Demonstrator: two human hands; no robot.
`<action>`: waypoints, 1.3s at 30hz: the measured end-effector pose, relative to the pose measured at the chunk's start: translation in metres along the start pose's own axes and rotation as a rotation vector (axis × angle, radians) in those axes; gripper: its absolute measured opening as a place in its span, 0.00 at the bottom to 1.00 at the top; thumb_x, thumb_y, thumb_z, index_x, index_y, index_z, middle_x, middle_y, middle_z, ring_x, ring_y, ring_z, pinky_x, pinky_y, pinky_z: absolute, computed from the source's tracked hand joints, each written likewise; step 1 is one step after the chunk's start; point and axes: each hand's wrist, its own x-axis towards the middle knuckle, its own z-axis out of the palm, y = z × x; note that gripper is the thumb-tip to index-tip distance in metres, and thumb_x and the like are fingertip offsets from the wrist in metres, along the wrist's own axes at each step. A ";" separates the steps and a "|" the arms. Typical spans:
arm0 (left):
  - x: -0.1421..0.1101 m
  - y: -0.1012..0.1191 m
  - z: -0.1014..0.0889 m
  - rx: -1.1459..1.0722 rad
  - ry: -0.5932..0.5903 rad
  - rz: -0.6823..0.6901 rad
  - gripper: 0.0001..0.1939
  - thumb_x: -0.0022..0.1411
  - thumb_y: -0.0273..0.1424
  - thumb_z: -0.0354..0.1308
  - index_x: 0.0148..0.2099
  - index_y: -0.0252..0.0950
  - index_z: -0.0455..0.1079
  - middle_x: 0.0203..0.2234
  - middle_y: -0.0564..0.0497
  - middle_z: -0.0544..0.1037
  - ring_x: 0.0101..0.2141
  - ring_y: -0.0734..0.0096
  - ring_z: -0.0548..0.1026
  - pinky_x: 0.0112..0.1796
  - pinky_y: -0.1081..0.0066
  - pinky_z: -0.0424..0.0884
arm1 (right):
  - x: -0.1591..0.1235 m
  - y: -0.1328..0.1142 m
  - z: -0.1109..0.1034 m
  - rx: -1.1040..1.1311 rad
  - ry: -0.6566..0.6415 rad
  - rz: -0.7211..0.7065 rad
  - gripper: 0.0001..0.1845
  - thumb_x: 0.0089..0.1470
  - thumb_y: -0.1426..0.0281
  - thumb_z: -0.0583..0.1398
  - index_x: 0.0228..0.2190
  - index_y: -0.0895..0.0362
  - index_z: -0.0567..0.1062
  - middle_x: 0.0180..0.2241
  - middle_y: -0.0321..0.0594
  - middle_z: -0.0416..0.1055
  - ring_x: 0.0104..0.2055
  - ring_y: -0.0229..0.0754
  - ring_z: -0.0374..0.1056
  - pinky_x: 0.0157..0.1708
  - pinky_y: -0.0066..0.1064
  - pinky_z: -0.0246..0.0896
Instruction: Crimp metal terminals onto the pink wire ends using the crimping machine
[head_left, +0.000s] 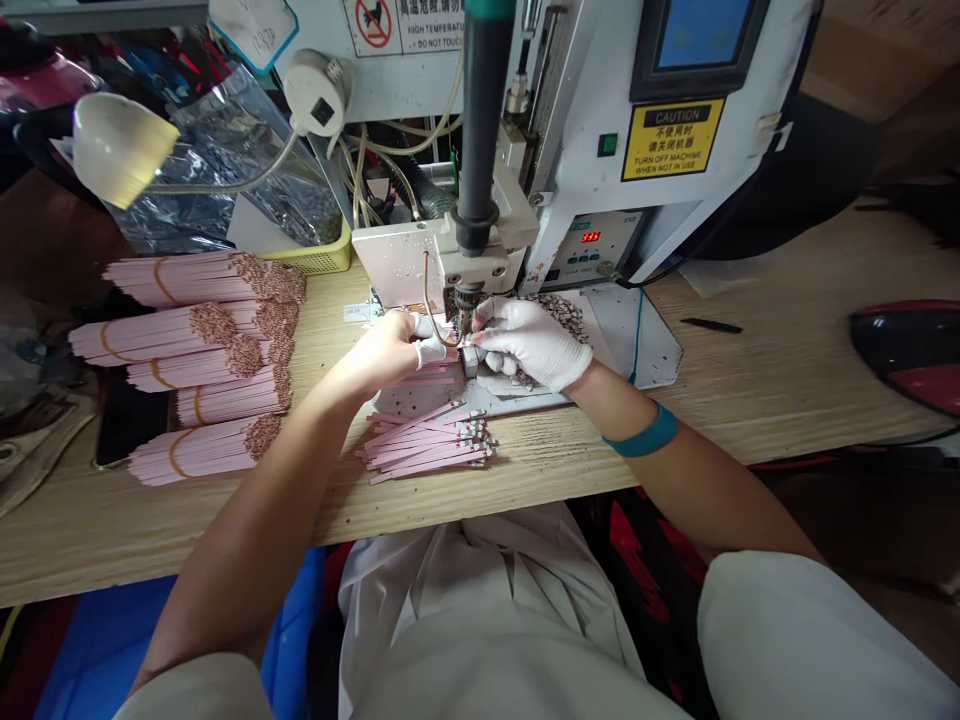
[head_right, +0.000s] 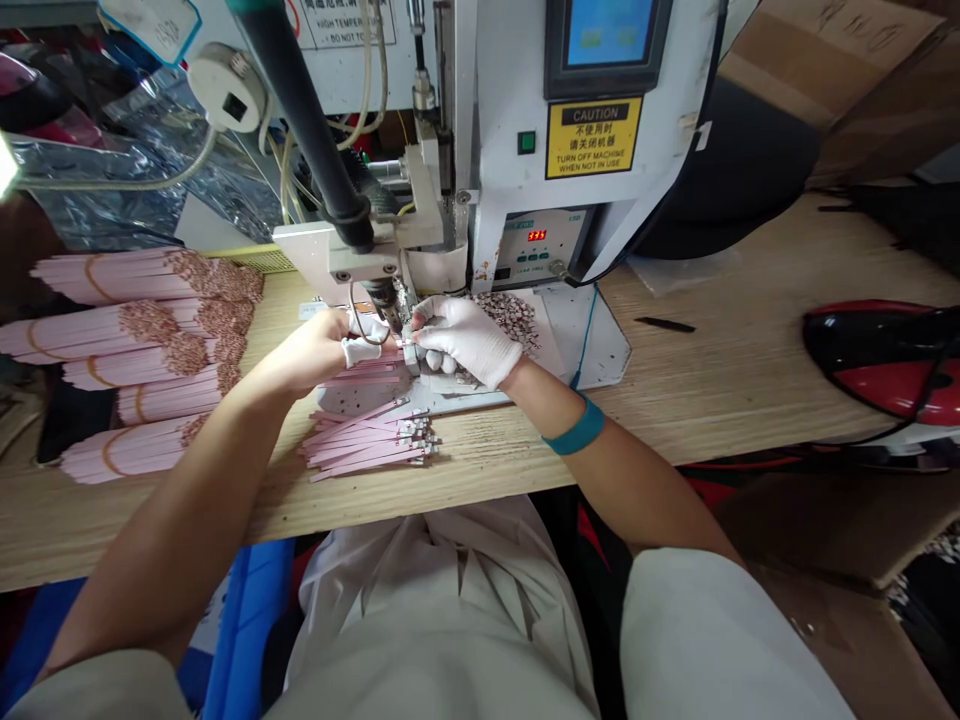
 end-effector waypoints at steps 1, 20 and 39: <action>0.000 0.000 0.000 0.001 0.000 0.000 0.06 0.44 0.32 0.59 0.25 0.33 0.71 0.20 0.53 0.71 0.26 0.70 0.68 0.26 0.74 0.62 | 0.000 0.000 0.001 -0.004 0.001 -0.001 0.08 0.50 0.80 0.60 0.29 0.58 0.66 0.18 0.30 0.64 0.14 0.29 0.60 0.08 0.18 0.49; -0.019 0.002 0.002 0.810 -0.066 0.069 0.12 0.53 0.32 0.53 0.32 0.34 0.77 0.22 0.46 0.76 0.20 0.70 0.67 0.23 0.72 0.58 | -0.023 -0.030 -0.043 -1.211 -0.317 -0.168 0.05 0.48 0.75 0.61 0.25 0.56 0.78 0.29 0.36 0.76 0.34 0.41 0.69 0.34 0.31 0.58; -0.015 0.002 -0.018 0.402 -0.172 0.257 0.07 0.54 0.25 0.50 0.32 0.34 0.70 0.29 0.51 0.75 0.30 0.72 0.69 0.32 0.74 0.64 | -0.013 -0.015 -0.023 -0.451 0.021 -0.100 0.03 0.51 0.75 0.62 0.31 0.61 0.76 0.26 0.39 0.72 0.20 0.31 0.64 0.17 0.23 0.60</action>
